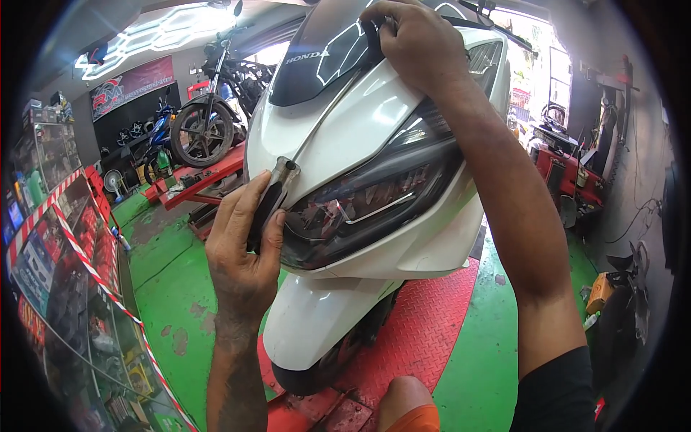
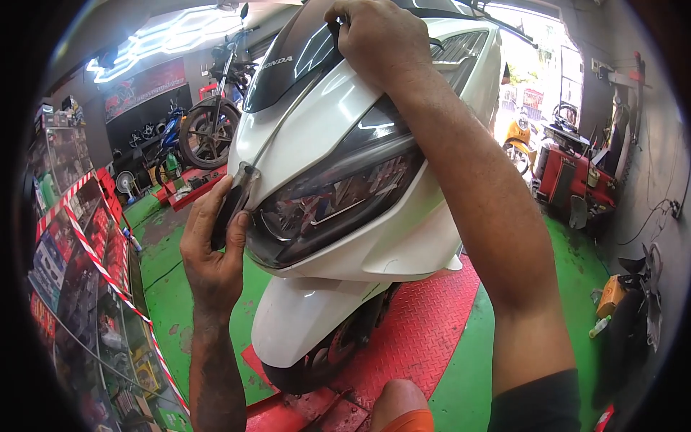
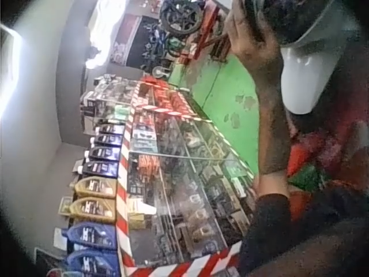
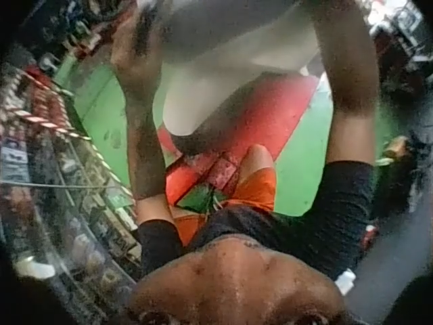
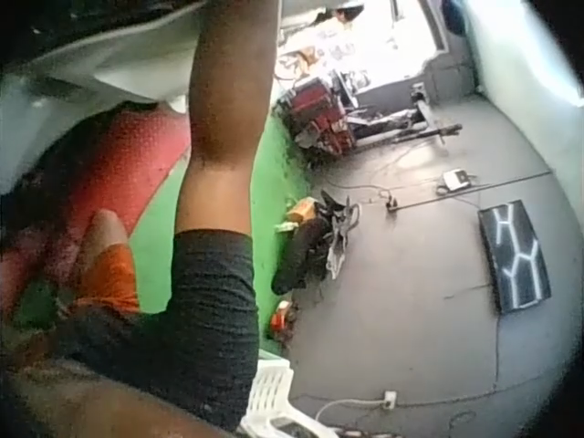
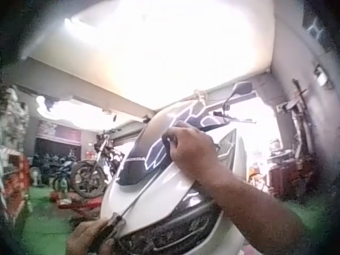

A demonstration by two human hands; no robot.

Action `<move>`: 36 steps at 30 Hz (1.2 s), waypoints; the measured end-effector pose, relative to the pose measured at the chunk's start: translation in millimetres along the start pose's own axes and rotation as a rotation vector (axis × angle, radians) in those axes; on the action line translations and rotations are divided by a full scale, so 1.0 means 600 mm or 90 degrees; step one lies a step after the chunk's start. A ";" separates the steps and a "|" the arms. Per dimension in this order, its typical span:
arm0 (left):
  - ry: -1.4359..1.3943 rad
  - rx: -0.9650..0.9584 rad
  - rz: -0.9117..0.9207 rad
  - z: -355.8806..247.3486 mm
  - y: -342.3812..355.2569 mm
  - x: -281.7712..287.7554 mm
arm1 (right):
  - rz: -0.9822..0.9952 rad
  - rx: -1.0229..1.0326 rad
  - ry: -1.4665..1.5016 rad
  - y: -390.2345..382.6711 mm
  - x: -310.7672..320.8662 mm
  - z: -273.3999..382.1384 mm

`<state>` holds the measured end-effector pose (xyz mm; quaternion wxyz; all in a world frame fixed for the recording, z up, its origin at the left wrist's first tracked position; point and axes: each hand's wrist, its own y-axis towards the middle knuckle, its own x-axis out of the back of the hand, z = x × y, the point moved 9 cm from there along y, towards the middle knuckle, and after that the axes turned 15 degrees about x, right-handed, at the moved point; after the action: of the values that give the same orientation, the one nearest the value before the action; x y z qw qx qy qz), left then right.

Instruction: Removing body panels from a motorcycle using a screwdriver and hands.

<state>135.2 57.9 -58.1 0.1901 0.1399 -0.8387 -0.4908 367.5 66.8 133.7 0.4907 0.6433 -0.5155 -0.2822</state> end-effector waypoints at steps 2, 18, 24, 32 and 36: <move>0.000 -0.001 0.004 -0.002 0.003 0.002 | -0.001 0.002 -0.011 0.001 -0.008 -0.009; -0.018 0.142 0.085 0.030 0.036 0.004 | -0.040 0.023 -0.022 0.002 0.012 0.010; -0.003 0.198 0.131 0.016 0.064 0.017 | -0.011 0.078 -0.096 -0.052 0.007 0.021; 0.007 0.310 0.184 0.055 0.089 0.016 | 0.039 0.041 -0.076 -0.079 0.018 0.034; -0.010 0.319 0.260 0.036 0.073 -0.009 | 0.027 0.074 -0.086 -0.075 0.021 0.043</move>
<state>128.2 98.0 -30.5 0.2375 0.0072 -0.9457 -0.2218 366.3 45.8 84.5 0.4228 0.6391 -0.5763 -0.2841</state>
